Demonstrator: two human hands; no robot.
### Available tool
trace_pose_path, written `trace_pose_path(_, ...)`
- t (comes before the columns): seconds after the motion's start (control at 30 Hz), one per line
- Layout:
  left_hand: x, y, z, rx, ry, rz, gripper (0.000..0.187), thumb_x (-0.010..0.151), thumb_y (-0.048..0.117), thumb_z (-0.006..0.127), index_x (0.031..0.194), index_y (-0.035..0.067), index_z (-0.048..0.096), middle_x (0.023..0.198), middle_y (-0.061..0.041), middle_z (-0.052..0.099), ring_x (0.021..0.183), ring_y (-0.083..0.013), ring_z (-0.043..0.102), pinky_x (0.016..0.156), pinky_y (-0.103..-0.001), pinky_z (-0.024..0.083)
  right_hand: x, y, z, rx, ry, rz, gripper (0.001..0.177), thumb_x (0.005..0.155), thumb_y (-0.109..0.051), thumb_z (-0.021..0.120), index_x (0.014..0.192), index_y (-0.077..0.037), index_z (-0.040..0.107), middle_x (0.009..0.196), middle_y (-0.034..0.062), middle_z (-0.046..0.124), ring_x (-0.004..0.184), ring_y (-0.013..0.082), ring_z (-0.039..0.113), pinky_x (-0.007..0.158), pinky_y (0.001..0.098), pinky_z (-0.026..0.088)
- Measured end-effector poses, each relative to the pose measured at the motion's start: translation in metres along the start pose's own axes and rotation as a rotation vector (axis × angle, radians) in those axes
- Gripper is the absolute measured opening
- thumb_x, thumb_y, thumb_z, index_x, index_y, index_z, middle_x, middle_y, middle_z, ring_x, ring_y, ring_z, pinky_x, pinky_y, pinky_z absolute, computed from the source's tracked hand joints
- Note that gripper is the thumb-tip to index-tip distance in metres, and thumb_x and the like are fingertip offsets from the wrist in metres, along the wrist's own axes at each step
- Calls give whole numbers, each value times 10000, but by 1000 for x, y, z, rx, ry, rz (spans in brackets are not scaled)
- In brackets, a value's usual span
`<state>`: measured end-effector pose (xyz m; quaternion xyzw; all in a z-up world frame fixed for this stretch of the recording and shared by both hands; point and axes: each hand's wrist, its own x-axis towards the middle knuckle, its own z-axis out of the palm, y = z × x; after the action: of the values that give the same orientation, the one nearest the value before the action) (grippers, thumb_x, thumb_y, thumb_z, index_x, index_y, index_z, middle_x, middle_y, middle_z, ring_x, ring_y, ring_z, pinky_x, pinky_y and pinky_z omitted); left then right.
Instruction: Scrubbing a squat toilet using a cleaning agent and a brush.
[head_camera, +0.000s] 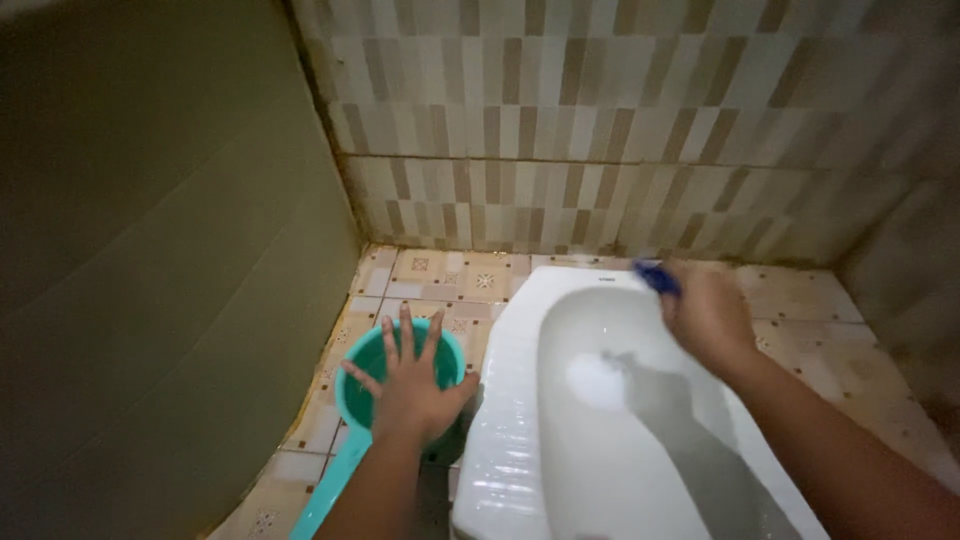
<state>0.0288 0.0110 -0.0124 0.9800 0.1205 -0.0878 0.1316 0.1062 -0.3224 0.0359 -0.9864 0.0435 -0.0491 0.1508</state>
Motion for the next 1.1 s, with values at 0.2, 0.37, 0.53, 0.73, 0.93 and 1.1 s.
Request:
trace_pose_path(0.2, -4, 0, -4, -32, 5, 16, 1081, 769, 733, 643, 1619, 422, 53, 1715, -5, -193, 1578, -272, -196, 1042, -821, -221, 1, 40, 1, 1, -273, 26, 286, 1047, -157, 513, 1280, -176, 678, 856, 146, 725, 628, 262, 690, 582, 412, 613)
trace_pose_path(0.37, -1, 1, -1, -5, -18, -14, 1100, 771, 760, 636, 1616, 428, 16, 1715, -5, -209, 1575, -281, -193, 1045, -820, -224, 7, 96, -12, -202, -168, 14, 366, 972, -230, 633, 1333, -193, 673, 893, 117, 767, 693, 254, 715, 682, 441, 601)
trace_pose_path(0.53, 1, 1, -2, -15, -5, 4, 1095, 768, 751, 645, 1616, 449, 21, 1717, -4, -201, 1584, -273, -181, 1052, -821, -218, 5, 112, -7, -201, -176, 36, 417, 969, -248, 625, 1381, -207, 671, 938, 122, 763, 729, 271, 723, 759, 463, 610)
trace_pose_path(0.73, 8, -9, 11, -9, 40, 24, 1122, 744, 783, 648, 1613, 430, 34, 1714, 3, -203, 1579, -298, -193, 1033, -827, -224, -18, 156, 3, 321, -256, 428, 543, 1088, -240, 514, 1622, -243, 417, 1041, 229, 710, 817, 360, 736, 729, 505, 627)
trace_pose_path(0.93, 18, -12, 19, -35, 49, 23, 1101, 741, 808, 623, 1607, 457, 39, 1705, 2, -202, 1563, -304, -197, 1021, -829, -223, -26, 334, 76, 298, 230, 445, 441, 959, -97, 579, 1384, -5, 649, 1114, 235, 711, 939, 336, 703, 842, 506, 563)
trace_pose_path(1.1, 21, -17, 23, 22, 62, 28, 1129, 710, 872, 585, 1600, 468, 20, 1690, 4, -217, 1550, -296, -222, 1010, -831, -228, -37, 356, 115, -41, 99, 366, 364, 1079, -219, 554, 1289, 48, 685, 976, 258, 722, 845, 345, 696, 837, 462, 582)
